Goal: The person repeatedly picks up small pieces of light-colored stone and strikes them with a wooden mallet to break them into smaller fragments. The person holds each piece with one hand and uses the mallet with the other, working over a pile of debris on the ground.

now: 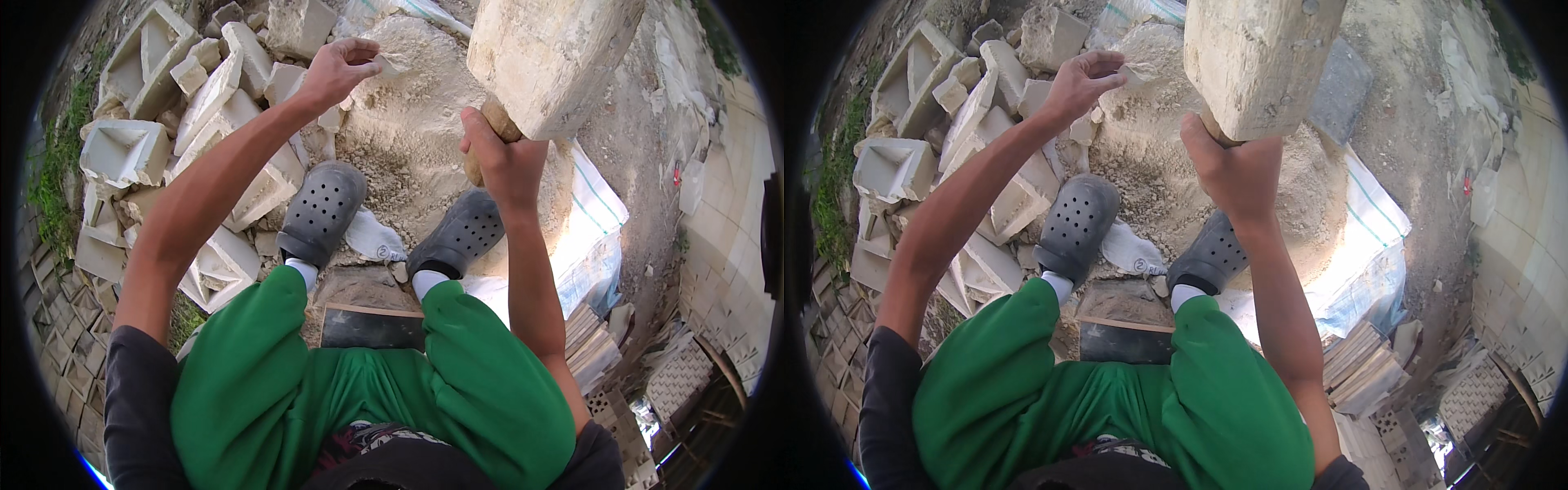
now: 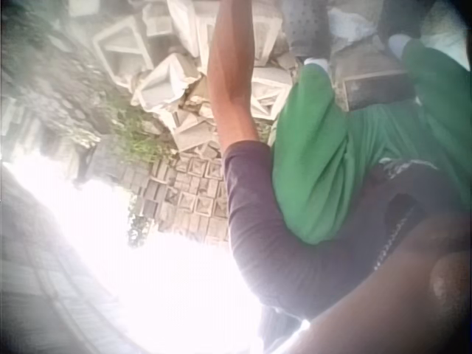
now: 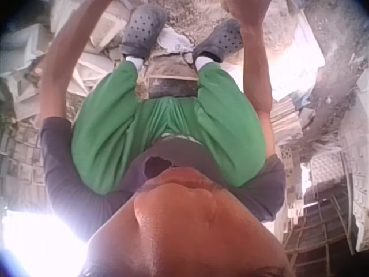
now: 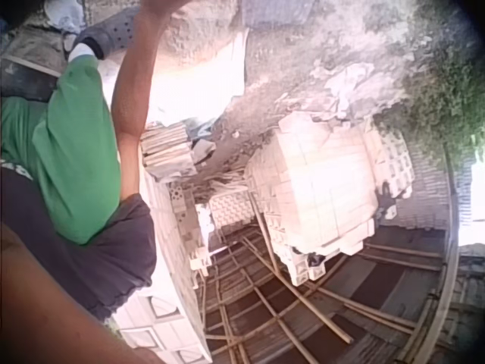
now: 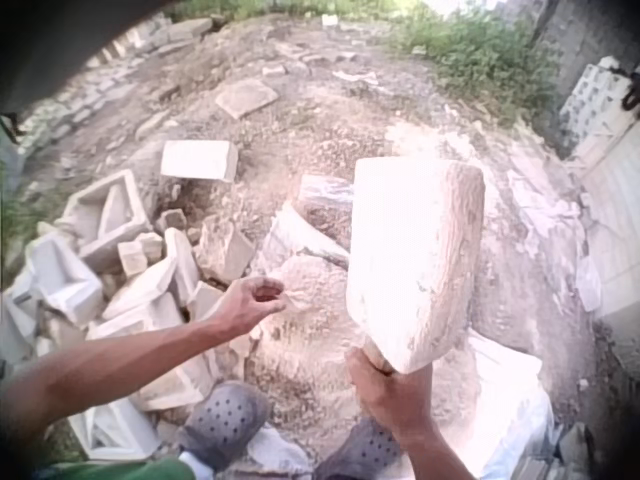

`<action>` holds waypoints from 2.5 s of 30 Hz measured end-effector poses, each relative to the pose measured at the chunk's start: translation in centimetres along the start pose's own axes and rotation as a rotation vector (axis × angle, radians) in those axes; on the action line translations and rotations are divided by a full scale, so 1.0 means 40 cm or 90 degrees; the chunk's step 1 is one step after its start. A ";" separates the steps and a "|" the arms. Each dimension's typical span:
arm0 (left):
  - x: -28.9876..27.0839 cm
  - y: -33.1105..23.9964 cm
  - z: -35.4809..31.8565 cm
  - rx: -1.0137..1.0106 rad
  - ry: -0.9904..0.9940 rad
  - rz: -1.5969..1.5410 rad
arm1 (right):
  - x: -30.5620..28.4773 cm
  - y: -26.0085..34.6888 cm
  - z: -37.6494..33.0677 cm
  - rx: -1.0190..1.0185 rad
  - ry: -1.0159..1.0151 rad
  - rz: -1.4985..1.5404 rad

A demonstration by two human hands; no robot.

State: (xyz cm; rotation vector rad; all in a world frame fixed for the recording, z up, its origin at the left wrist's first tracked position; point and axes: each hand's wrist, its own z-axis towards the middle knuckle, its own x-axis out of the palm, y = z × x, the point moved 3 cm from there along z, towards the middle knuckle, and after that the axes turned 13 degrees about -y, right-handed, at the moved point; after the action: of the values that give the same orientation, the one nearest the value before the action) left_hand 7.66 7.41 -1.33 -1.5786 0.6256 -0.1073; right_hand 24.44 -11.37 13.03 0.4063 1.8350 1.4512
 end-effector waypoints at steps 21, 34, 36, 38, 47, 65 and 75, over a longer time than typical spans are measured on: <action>0.016 -0.010 0.009 -0.056 0.021 0.138 | 0.086 -0.201 -0.028 -0.064 -0.042 -0.025; 0.007 -0.023 -0.010 -0.077 -0.001 0.103 | 0.018 0.007 0.042 0.005 -0.026 0.086; 0.013 -0.008 -0.005 -0.067 -0.001 0.096 | 0.063 -0.042 0.025 -0.041 -0.068 0.171; 0.023 -0.019 -0.004 -0.091 0.018 0.106 | 0.108 -0.195 -0.013 -0.046 -0.056 -0.009; 0.000 -0.006 -0.010 -0.129 -0.009 0.103 | 0.053 -0.132 0.031 0.061 0.034 -0.173; -0.005 -0.003 -0.020 -0.167 0.006 0.082 | 0.009 -0.013 0.057 0.111 -0.027 -0.075; -0.011 0.012 -0.017 -0.176 -0.010 0.096 | 0.119 -0.233 -0.015 0.244 0.149 -0.247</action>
State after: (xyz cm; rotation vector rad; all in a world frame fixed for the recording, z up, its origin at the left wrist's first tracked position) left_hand 6.85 7.02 -1.57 -1.7879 0.7702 0.1087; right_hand 22.64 -11.54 2.70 0.0514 2.2386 0.9140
